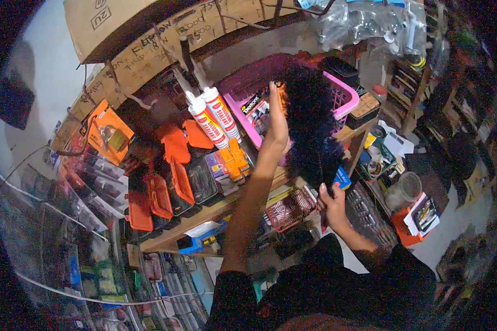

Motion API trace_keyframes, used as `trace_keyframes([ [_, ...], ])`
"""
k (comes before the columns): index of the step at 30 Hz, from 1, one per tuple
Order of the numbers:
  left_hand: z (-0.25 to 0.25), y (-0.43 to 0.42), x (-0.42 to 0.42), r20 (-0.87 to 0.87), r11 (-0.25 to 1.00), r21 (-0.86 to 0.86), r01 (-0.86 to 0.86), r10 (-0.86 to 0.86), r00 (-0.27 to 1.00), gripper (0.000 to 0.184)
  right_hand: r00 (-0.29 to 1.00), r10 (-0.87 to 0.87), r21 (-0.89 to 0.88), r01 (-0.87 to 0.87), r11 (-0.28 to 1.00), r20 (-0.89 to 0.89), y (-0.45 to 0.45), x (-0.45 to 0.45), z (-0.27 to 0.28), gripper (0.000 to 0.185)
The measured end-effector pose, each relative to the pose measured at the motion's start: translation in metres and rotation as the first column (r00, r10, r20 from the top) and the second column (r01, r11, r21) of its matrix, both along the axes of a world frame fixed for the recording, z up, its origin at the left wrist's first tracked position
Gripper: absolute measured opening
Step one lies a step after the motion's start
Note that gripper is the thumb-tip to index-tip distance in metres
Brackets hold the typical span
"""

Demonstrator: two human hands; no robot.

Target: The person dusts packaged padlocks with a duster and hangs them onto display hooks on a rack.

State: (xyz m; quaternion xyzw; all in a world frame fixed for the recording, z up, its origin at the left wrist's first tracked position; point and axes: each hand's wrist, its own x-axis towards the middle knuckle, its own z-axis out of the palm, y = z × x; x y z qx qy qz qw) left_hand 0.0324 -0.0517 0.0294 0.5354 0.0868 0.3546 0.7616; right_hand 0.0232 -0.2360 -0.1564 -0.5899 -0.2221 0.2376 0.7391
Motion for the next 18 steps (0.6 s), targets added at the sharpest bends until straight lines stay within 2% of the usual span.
trace_keyframes([
  [2, -0.005, 0.006, 0.004, -0.02, 1.0, 0.009, -0.023, 0.024, 1.0, 0.076, 0.995, 0.058, 0.014, -0.059, 0.998, 0.086, -0.001, -0.008, -0.008, 0.027],
  [4, -0.013, 0.014, 0.006, -0.038, 0.997, 0.034, -0.071, 0.072, 0.997, 0.076, 0.996, 0.008, 0.009, -0.009, 1.0, 0.084, 0.001, -0.001, -0.016, 0.027],
  [7, -0.022, 0.018, 0.011, -0.056, 0.953, 0.175, -0.248, 0.261, 0.964, 0.077, 0.999, -0.011, -0.027, 0.009, 1.0, -0.044, -0.001, 0.008, -0.005, 0.03],
  [8, -0.019, 0.015, 0.011, -0.056, 0.948, 0.172, -0.268, 0.281, 0.958, 0.078, 0.997, -0.005, -0.043, 0.002, 0.999, -0.072, -0.002, 0.01, -0.002, 0.035],
  [9, -0.016, 0.013, 0.009, -0.045, 0.957, 0.155, -0.247, 0.257, 0.965, 0.078, 0.999, 0.023, -0.051, -0.025, 0.998, -0.026, -0.003, 0.005, -0.011, 0.034],
  [12, -0.003, 0.008, 0.008, 0.008, 0.997, -0.01, 0.079, -0.079, 0.997, 0.08, 0.991, 0.131, -0.087, -0.129, 0.988, 0.011, -0.008, -0.007, -0.009, 0.034],
  [14, 0.001, 0.006, 0.006, 0.05, 0.967, -0.075, 0.244, -0.241, 0.969, 0.081, 0.983, 0.143, -0.052, -0.15, 0.987, -0.118, -0.007, -0.012, -0.007, 0.033],
  [16, 0.003, 0.007, 0.008, 0.087, 0.934, -0.116, 0.339, -0.331, 0.94, 0.082, 0.952, -0.01, -0.092, 0.04, 0.995, 0.306, -0.004, -0.016, -0.022, 0.03],
  [17, 0.001, 0.009, 0.01, 0.105, 0.913, -0.14, 0.383, -0.371, 0.923, 0.083, 0.814, -0.083, -0.064, 0.146, 0.987, 0.575, -0.008, -0.027, -0.002, 0.028],
  [18, 0.002, 0.01, 0.009, 0.124, 0.898, -0.154, 0.412, -0.396, 0.91, 0.083, 0.791, -0.088, -0.062, 0.157, 0.986, 0.606, -0.007, -0.028, 0.002, 0.028],
])
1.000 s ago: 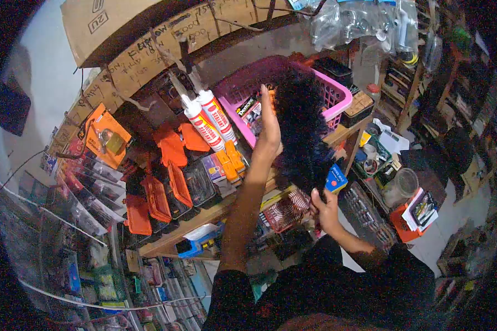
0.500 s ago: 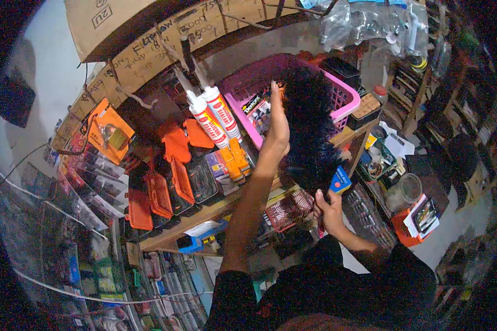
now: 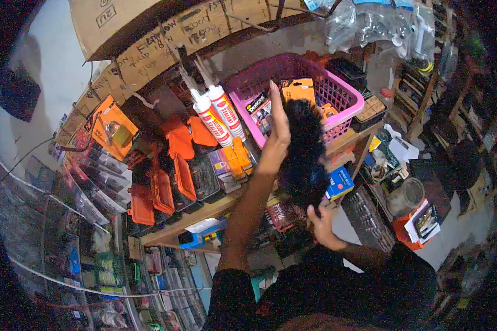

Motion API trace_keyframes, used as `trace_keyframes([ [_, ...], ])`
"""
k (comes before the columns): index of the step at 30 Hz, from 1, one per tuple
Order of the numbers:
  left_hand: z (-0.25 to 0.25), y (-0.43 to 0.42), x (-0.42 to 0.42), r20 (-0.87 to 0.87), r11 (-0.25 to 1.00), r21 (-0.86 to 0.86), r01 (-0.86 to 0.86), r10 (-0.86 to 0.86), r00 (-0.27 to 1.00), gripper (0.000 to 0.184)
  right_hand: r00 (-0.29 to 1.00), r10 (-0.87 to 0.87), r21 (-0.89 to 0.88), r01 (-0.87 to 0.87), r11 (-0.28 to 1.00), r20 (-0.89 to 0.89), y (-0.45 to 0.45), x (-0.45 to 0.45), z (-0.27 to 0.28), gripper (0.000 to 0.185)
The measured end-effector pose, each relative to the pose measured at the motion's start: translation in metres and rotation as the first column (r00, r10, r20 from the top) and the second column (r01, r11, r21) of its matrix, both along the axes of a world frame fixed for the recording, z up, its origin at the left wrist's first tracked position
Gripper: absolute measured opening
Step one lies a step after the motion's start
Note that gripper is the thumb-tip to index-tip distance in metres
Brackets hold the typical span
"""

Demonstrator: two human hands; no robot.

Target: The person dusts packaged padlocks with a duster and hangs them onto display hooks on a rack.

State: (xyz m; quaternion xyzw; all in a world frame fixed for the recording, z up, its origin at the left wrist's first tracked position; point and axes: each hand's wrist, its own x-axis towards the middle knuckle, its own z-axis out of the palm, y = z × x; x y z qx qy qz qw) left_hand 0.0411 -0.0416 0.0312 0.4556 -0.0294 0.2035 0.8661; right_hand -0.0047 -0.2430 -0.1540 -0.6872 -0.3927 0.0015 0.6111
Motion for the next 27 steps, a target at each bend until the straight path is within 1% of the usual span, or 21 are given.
trace_keyframes([
  [1, 0.0, 0.001, -0.001, 0.008, 0.999, -0.016, 0.039, -0.039, 0.999, 0.084, 0.999, -0.009, -0.003, 0.01, 1.0, 0.038, 0.001, -0.001, 0.005, 0.028],
  [2, -0.003, 0.004, -0.002, 0.017, 0.996, -0.034, 0.078, -0.077, 0.997, 0.085, 0.98, 0.056, -0.007, -0.059, 0.998, -0.193, 0.004, 0.004, -0.001, 0.029],
  [3, -0.005, 0.005, -0.002, 0.02, 0.993, -0.05, 0.107, -0.106, 0.994, 0.086, 0.901, 0.115, 0.0, -0.127, 0.992, -0.419, 0.005, 0.007, -0.007, 0.03],
  [4, -0.008, 0.009, -0.004, 0.029, 0.981, -0.072, 0.179, -0.178, 0.984, 0.087, 0.768, 0.158, 0.017, -0.189, 0.982, -0.621, 0.004, 0.008, -0.011, 0.032],
  [5, -0.001, 0.0, 0.0, 0.01, 0.997, -0.05, 0.056, -0.056, 0.998, 0.086, 0.842, 0.136, 0.141, -0.072, 0.987, -0.521, 0.01, 0.012, 0.011, 0.032],
  [8, 0.005, -0.004, -0.002, -0.034, 0.998, -0.037, -0.048, 0.047, 0.998, 0.086, 0.741, 0.314, 0.187, -0.252, 0.949, -0.593, 0.013, 0.025, -0.006, 0.031],
  [9, 0.006, -0.004, -0.002, -0.045, 0.996, -0.035, -0.079, 0.078, 0.996, 0.086, 0.792, 0.266, 0.132, -0.233, 0.964, -0.55, 0.009, 0.018, -0.008, 0.029],
  [12, 0.008, -0.003, -0.002, -0.074, 0.986, -0.038, -0.16, 0.157, 0.985, 0.085, 0.935, 0.138, 0.059, -0.126, 0.99, -0.328, -0.009, -0.002, -0.025, 0.028],
  [13, 0.009, -0.003, -0.003, -0.086, 0.981, -0.048, -0.186, 0.181, 0.98, 0.085, 0.895, 0.175, 0.162, -0.117, 0.98, -0.411, -0.006, -0.001, -0.05, 0.027],
  [16, 0.014, -0.007, -0.006, -0.114, 0.959, -0.114, -0.26, 0.247, 0.962, 0.085, 0.842, 0.158, 0.095, -0.128, 0.987, -0.516, -0.023, 0.012, -0.039, 0.026],
  [17, 0.015, -0.01, -0.006, -0.112, 0.943, -0.206, -0.262, 0.243, 0.963, 0.085, 0.864, 0.077, -0.056, -0.121, 0.991, -0.497, -0.028, 0.017, -0.037, 0.024],
  [18, 0.015, -0.012, -0.006, -0.109, 0.918, -0.296, -0.263, 0.241, 0.964, 0.086, 0.908, 0.09, -0.092, -0.139, 0.986, -0.409, -0.033, 0.02, -0.041, 0.024],
  [19, 0.009, 0.0, -0.004, -0.086, 0.915, -0.343, -0.214, 0.196, 0.977, 0.086, 0.942, 0.112, -0.125, -0.158, 0.98, -0.315, -0.031, 0.024, -0.049, 0.024],
  [20, -0.014, 0.027, -0.009, 0.076, 0.966, -0.182, 0.184, -0.173, 0.982, 0.081, 0.966, 0.144, -0.154, -0.179, 0.972, -0.215, -0.028, 0.028, -0.058, 0.025],
  [22, -0.012, 0.026, -0.014, 0.033, 0.987, -0.157, 0.04, -0.035, 0.999, 0.082, 0.969, 0.121, -0.132, -0.152, 0.98, -0.217, -0.027, 0.032, -0.061, 0.026],
  [23, -0.009, 0.02, -0.013, -0.011, 0.958, -0.247, -0.148, 0.15, 0.989, 0.082, 0.951, 0.13, -0.036, -0.145, 0.989, -0.28, -0.025, 0.032, -0.044, 0.026],
  [24, -0.001, 0.01, -0.012, -0.061, 0.888, -0.327, -0.325, 0.323, 0.944, 0.083, 0.931, 0.142, 0.059, -0.13, 0.99, -0.336, -0.02, 0.037, -0.031, 0.029],
  [25, 0.007, 0.0, -0.013, -0.162, 0.812, -0.264, -0.521, 0.495, 0.854, 0.079, 0.945, 0.169, 0.037, -0.165, 0.986, -0.281, -0.021, 0.041, -0.047, 0.027],
  [26, 0.006, 0.01, -0.011, -0.028, 0.898, -0.241, -0.368, 0.373, 0.927, 0.078, 0.954, 0.197, 0.016, -0.198, 0.98, -0.225, -0.021, 0.046, -0.063, 0.026],
  [27, -0.007, 0.031, -0.01, 0.093, 0.96, -0.192, -0.206, 0.226, 0.97, 0.077, 0.966, 0.165, 0.008, -0.166, 0.986, -0.198, -0.02, 0.048, -0.075, 0.025],
])
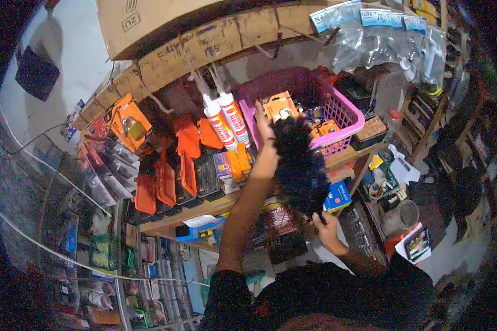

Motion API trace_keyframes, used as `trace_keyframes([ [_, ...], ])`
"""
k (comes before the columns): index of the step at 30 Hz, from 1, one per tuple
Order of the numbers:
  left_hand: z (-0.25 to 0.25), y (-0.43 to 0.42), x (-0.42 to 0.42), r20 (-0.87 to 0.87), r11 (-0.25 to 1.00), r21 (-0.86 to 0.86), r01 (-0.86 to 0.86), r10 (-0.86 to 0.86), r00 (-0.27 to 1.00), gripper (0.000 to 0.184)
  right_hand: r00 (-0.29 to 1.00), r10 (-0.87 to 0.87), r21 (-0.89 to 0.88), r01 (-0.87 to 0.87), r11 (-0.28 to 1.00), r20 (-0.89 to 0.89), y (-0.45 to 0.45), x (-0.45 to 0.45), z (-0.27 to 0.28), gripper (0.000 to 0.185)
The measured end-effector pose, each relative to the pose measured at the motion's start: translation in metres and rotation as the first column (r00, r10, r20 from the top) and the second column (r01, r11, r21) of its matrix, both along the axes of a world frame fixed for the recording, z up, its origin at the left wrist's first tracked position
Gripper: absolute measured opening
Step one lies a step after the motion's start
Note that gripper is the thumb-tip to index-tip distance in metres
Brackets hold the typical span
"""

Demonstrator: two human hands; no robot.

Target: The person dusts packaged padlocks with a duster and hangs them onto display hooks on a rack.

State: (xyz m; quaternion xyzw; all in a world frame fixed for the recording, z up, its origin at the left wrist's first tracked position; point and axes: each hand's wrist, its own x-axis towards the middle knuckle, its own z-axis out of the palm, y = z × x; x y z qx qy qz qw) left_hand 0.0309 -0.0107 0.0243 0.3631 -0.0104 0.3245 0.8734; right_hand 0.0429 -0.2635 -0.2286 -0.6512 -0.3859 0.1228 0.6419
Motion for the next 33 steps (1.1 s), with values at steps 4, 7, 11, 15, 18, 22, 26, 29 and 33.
trace_keyframes([
  [4, 0.001, 0.0, -0.005, -0.026, 0.999, 0.045, -0.011, 0.012, 1.0, 0.073, 0.976, 0.068, 0.029, -0.063, 0.998, -0.207, -0.007, 0.007, 0.036, 0.025],
  [7, 0.007, -0.011, -0.006, -0.104, 0.981, 0.007, -0.192, 0.191, 0.976, 0.071, 0.994, -0.039, -0.075, 0.047, 0.996, 0.1, -0.018, 0.001, 0.03, 0.024],
  [11, 0.012, -0.03, 0.0, -0.148, 0.916, -0.05, -0.397, 0.387, 0.91, 0.069, 0.97, 0.076, -0.057, -0.092, 0.994, -0.229, -0.025, 0.021, 0.036, 0.033],
  [15, 0.0, -0.007, -0.008, -0.018, 0.965, 0.113, 0.237, -0.236, 0.972, 0.069, 0.992, 0.124, -0.092, -0.125, 0.988, -0.018, -0.034, 0.02, 0.055, 0.035],
  [18, 0.016, -0.036, -0.001, -0.056, 0.997, 0.075, -0.035, 0.039, 0.998, 0.06, 0.943, 0.159, 0.01, -0.163, 0.987, -0.293, -0.028, 0.029, 0.079, 0.034],
  [22, 0.013, -0.037, -0.001, -0.113, 0.966, 0.13, -0.224, 0.239, 0.964, 0.06, 0.887, 0.232, -0.005, -0.255, 0.967, -0.399, -0.017, 0.041, 0.059, 0.03],
  [26, 0.009, -0.032, -0.005, -0.258, 0.925, 0.23, -0.303, 0.358, 0.897, 0.05, 0.788, 0.283, 0.03, -0.319, 0.947, -0.547, -0.014, 0.048, 0.105, 0.031],
  [29, 0.015, -0.045, -0.003, -0.269, 0.92, 0.256, -0.297, 0.363, 0.892, 0.044, 0.719, 0.291, 0.04, -0.345, 0.938, -0.631, -0.008, 0.054, 0.13, 0.032],
  [33, 0.026, -0.057, -0.001, -0.289, 0.894, 0.282, -0.348, 0.425, 0.858, 0.047, 0.898, 0.274, 0.076, -0.265, 0.961, -0.344, 0.009, 0.05, 0.085, 0.031],
])
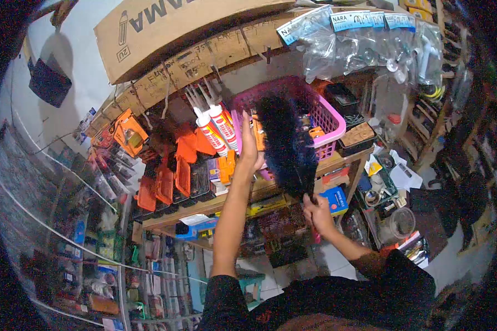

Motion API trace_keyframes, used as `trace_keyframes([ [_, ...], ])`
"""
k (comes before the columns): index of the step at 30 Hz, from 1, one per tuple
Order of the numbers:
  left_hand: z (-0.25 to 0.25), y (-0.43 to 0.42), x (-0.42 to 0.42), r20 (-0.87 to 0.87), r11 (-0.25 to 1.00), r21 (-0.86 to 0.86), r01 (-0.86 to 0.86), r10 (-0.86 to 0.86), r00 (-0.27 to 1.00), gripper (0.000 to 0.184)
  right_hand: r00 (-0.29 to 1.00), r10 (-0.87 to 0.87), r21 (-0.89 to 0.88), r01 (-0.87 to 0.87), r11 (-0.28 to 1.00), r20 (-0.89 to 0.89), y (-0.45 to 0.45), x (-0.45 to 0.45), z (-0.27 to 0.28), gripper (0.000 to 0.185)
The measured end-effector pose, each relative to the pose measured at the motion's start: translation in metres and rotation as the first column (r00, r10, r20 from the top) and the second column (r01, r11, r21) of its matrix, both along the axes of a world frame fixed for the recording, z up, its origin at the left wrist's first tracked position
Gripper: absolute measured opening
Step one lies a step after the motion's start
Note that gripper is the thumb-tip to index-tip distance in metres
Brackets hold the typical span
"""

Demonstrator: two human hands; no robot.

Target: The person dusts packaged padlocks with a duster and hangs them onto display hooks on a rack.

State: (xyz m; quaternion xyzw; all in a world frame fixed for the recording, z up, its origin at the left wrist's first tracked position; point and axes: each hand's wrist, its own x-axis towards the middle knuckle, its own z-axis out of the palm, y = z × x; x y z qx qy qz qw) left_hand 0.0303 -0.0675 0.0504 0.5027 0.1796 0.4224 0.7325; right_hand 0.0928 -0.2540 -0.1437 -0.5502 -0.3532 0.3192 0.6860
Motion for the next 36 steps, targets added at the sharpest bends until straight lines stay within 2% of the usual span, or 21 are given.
trace_keyframes([
  [1, 0.008, -0.009, -0.002, -0.01, 1.0, 0.007, -0.014, 0.014, 1.0, 0.048, 0.978, -0.11, 0.107, 0.092, 0.99, 0.175, 0.006, -0.008, -0.035, 0.032],
  [5, 0.002, 0.003, 0.001, 0.009, 0.995, -0.052, -0.083, 0.084, 0.996, 0.05, 0.997, -0.003, -0.095, 0.01, 0.995, 0.073, -0.014, -0.018, -0.008, 0.036],
  [7, -0.022, 0.036, -0.004, -0.009, 0.997, 0.008, -0.075, 0.075, 0.997, 0.052, 0.971, -0.075, 0.033, 0.069, 0.997, 0.228, 0.009, 0.005, -0.048, 0.037],
  [10, -0.024, 0.024, -0.001, -0.063, 0.988, 0.037, -0.153, 0.155, 0.986, 0.065, 0.994, 0.108, -0.041, -0.109, 0.993, -0.026, 0.014, 0.009, -0.035, 0.033],
  [12, -0.031, 0.032, -0.001, -0.013, 0.978, 0.099, -0.184, 0.186, 0.982, 0.068, 0.992, 0.127, 0.094, -0.126, 0.988, -0.009, 0.005, -0.01, 0.001, 0.028],
  [13, -0.032, 0.036, -0.001, -0.007, 0.974, 0.116, -0.195, 0.197, 0.98, 0.069, 0.991, 0.114, 0.123, -0.122, 0.985, 0.072, 0.007, -0.014, -0.02, 0.028],
  [15, -0.024, 0.03, -0.001, -0.013, 0.959, 0.117, -0.257, 0.26, 0.966, 0.069, 0.991, 0.129, 0.074, -0.126, 0.989, -0.038, 0.005, -0.007, -0.006, 0.027],
  [17, -0.024, 0.026, 0.001, 0.131, 0.989, 0.068, -0.135, 0.125, 0.983, 0.064, 0.955, 0.131, 0.053, -0.121, 0.991, -0.266, -0.004, -0.006, 0.037, 0.028],
  [18, -0.014, 0.017, -0.007, 0.139, 0.982, 0.01, 0.189, -0.189, 0.972, 0.06, 0.894, 0.124, 0.056, -0.111, 0.992, -0.43, -0.009, -0.008, 0.055, 0.028],
  [20, -0.027, 0.03, 0.007, 0.116, 0.971, 0.074, -0.226, 0.217, 0.969, 0.059, 0.997, 0.041, 0.134, -0.031, 0.99, -0.071, 0.007, -0.009, 0.004, 0.028],
  [21, -0.016, 0.018, 0.003, 0.089, 0.992, 0.016, -0.122, 0.12, 0.989, 0.061, 0.993, -0.049, 0.27, 0.019, 0.963, 0.107, 0.016, -0.017, -0.004, 0.029],
  [22, -0.005, 0.005, -0.002, 0.062, 0.999, -0.045, -0.021, 0.024, 0.998, 0.062, 0.992, -0.037, 0.221, 0.009, 0.975, 0.124, 0.017, -0.013, -0.011, 0.029],
  [24, -0.006, 0.007, -0.004, 0.064, 0.988, -0.133, -0.077, 0.086, 0.994, 0.065, 0.987, -0.008, 0.121, -0.012, 0.993, 0.162, 0.015, -0.007, -0.006, 0.03],
  [26, -0.014, 0.026, -0.007, 0.089, 0.964, 0.031, 0.263, -0.265, 0.96, 0.069, 0.993, 0.037, 0.007, -0.036, 0.999, -0.116, 0.008, 0.001, 0.013, 0.028],
  [27, -0.015, 0.02, -0.006, 0.072, 0.988, 0.042, 0.15, -0.153, 0.986, 0.071, 0.976, 0.041, -0.051, -0.053, 0.997, -0.213, 0.005, 0.002, 0.019, 0.026],
  [29, -0.019, 0.023, 0.0, 0.063, 0.994, 0.089, -0.065, 0.06, 0.996, 0.073, 0.997, 0.05, 0.048, -0.053, 0.997, 0.057, 0.009, 0.0, 0.007, 0.027],
  [31, -0.017, 0.02, 0.0, 0.027, 0.977, 0.112, -0.183, 0.181, 0.983, 0.073, 0.998, 0.044, 0.039, -0.046, 0.998, 0.044, 0.007, 0.002, 0.004, 0.027],
  [32, -0.014, 0.016, 0.001, 0.006, 0.963, 0.124, -0.24, 0.242, 0.97, 0.073, 0.994, 0.043, -0.018, -0.045, 0.999, -0.1, -0.002, 0.005, 0.031, 0.027],
  [33, -0.003, 0.001, -0.003, 0.008, 0.992, 0.052, -0.119, 0.119, 0.993, 0.072, 0.97, 0.037, -0.076, -0.057, 0.996, -0.24, -0.006, 0.006, 0.046, 0.027],
  [35, -0.011, 0.011, -0.005, 0.014, 0.999, 0.003, -0.038, 0.038, 0.999, 0.071, 0.998, -0.014, 0.021, 0.013, 1.0, 0.059, 0.004, 0.002, 0.029, 0.027],
  [36, -0.016, 0.016, -0.005, 0.017, 1.0, -0.021, 0.001, -0.001, 1.0, 0.07, 0.999, 0.037, 0.019, -0.038, 0.999, 0.007, 0.001, 0.002, 0.026, 0.027],
])
